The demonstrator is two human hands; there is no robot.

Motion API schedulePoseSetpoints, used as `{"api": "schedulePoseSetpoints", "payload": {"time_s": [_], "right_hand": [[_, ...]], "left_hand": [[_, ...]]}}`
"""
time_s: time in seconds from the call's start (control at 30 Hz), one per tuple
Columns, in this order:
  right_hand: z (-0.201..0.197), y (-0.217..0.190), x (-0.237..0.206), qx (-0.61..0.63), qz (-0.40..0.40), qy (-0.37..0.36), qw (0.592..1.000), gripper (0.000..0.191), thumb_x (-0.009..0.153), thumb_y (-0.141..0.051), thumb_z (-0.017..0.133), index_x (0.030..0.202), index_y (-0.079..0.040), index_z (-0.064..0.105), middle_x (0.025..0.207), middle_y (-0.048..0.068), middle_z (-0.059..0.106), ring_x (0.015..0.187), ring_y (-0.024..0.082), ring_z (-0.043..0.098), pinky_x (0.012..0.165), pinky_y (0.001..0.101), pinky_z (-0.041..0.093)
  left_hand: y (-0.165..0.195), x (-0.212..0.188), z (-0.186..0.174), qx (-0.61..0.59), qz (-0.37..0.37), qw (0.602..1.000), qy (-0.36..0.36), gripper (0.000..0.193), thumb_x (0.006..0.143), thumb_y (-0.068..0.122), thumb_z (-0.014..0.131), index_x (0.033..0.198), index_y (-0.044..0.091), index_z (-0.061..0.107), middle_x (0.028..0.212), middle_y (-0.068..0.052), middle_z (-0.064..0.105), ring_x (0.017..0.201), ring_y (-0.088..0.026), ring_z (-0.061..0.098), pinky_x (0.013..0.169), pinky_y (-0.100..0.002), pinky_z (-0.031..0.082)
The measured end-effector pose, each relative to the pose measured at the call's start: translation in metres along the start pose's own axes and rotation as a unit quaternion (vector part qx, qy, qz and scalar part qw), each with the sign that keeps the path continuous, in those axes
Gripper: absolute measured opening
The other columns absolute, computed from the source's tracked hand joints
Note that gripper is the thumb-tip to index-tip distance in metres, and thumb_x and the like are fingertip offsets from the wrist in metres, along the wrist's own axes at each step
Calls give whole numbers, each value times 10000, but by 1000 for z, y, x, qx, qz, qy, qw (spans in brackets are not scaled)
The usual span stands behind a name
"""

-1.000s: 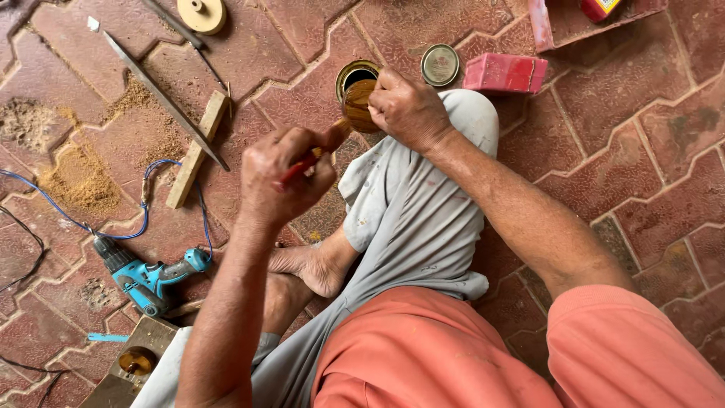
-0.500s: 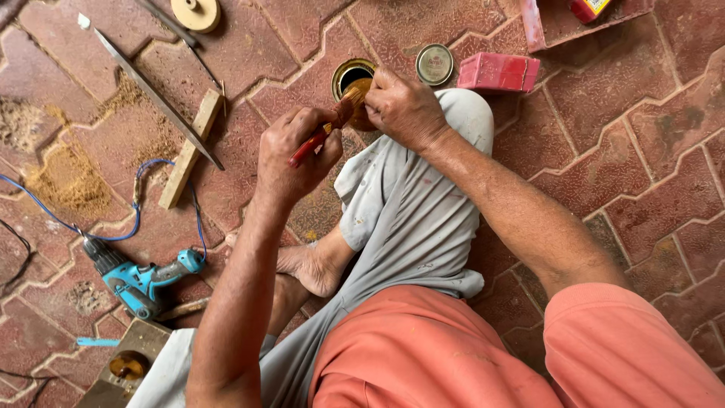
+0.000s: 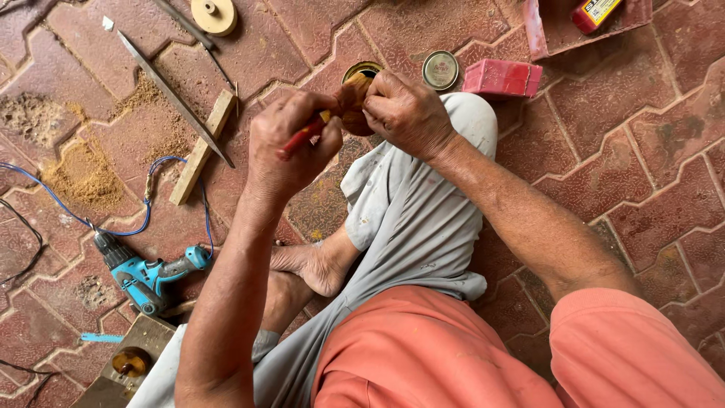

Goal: The person sits on the ground and applies a dark finish with a brush to round wooden knob pieces, dipping the brush into an open can and coating each piece, then sets finished pieces aside. The person handles the pieces one at a time, turning them to coat all sides.

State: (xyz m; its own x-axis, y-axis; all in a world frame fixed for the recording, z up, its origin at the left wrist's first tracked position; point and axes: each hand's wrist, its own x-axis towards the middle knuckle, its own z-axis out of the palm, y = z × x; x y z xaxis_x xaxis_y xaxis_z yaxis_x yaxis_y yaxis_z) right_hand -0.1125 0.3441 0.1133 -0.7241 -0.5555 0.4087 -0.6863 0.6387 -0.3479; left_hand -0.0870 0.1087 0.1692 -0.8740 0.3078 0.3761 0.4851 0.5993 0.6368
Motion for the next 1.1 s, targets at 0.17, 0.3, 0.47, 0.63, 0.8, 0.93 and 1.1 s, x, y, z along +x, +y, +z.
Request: {"api": "schedulePoseSetpoints", "payload": {"time_s": [0.17, 0.3, 0.47, 0.63, 0.8, 0.93, 1.1], "right_hand": [[13, 0, -4, 63, 76, 4, 995, 133, 909, -77, 785, 840, -77, 672, 944, 14, 636, 792, 146, 682, 665, 297, 594], [25, -6, 3, 74, 83, 2, 994, 128, 924, -104, 783, 855, -82, 677, 938, 16, 617, 771, 139, 676, 678, 278, 607], [12, -21, 11, 52, 39, 19, 998, 121, 931, -104, 779, 897, -72, 668, 999, 20, 616, 899, 167, 667, 749, 313, 602], [-6, -30, 20, 3, -6, 42, 999, 139, 916, -131, 782, 882, -97, 651, 1016, 1, 612, 1022, 208, 614, 861, 343, 584], [-11, -36, 22, 10, -18, 28, 999, 121, 930, -131, 779, 919, -92, 665, 1010, 2, 603, 1016, 213, 622, 839, 345, 586], [-8, -34, 20, 24, -26, 3, 999, 155, 941, -142, 788, 905, -69, 657, 983, 27, 594, 953, 215, 632, 765, 350, 579], [-3, -28, 15, 13, -20, 12, 1000, 160, 936, -120, 777, 867, -85, 637, 980, 9, 594, 926, 183, 644, 755, 336, 589]], "left_hand": [[21, -19, -40, 59, -2, 997, -48, 138, 859, 90, 799, 897, 78, 666, 761, -91, 658, 677, -263, 678, 609, -390, 550], [31, -30, -70, 4, 4, 998, -65, 142, 826, 52, 746, 929, 94, 659, 799, -65, 668, 717, -232, 695, 646, -356, 572], [40, -23, -77, 25, 10, 1000, -7, 194, 840, 27, 747, 1017, 80, 685, 872, -86, 674, 774, -239, 705, 671, -356, 566], [40, -17, -75, 38, 22, 999, 25, 212, 852, 36, 755, 1041, 90, 672, 913, -86, 688, 803, -243, 711, 702, -366, 576], [25, -6, -52, 46, 44, 996, 55, 169, 919, 62, 743, 1062, 98, 661, 964, -67, 714, 842, -218, 725, 744, -366, 596], [21, -2, -38, 40, 29, 999, 23, 113, 939, 110, 749, 999, 77, 658, 921, -82, 712, 795, -205, 722, 669, -346, 601], [33, -20, -66, 109, 2, 993, -42, 94, 905, 111, 752, 846, 94, 681, 781, -65, 705, 701, -202, 701, 605, -357, 580]]}}
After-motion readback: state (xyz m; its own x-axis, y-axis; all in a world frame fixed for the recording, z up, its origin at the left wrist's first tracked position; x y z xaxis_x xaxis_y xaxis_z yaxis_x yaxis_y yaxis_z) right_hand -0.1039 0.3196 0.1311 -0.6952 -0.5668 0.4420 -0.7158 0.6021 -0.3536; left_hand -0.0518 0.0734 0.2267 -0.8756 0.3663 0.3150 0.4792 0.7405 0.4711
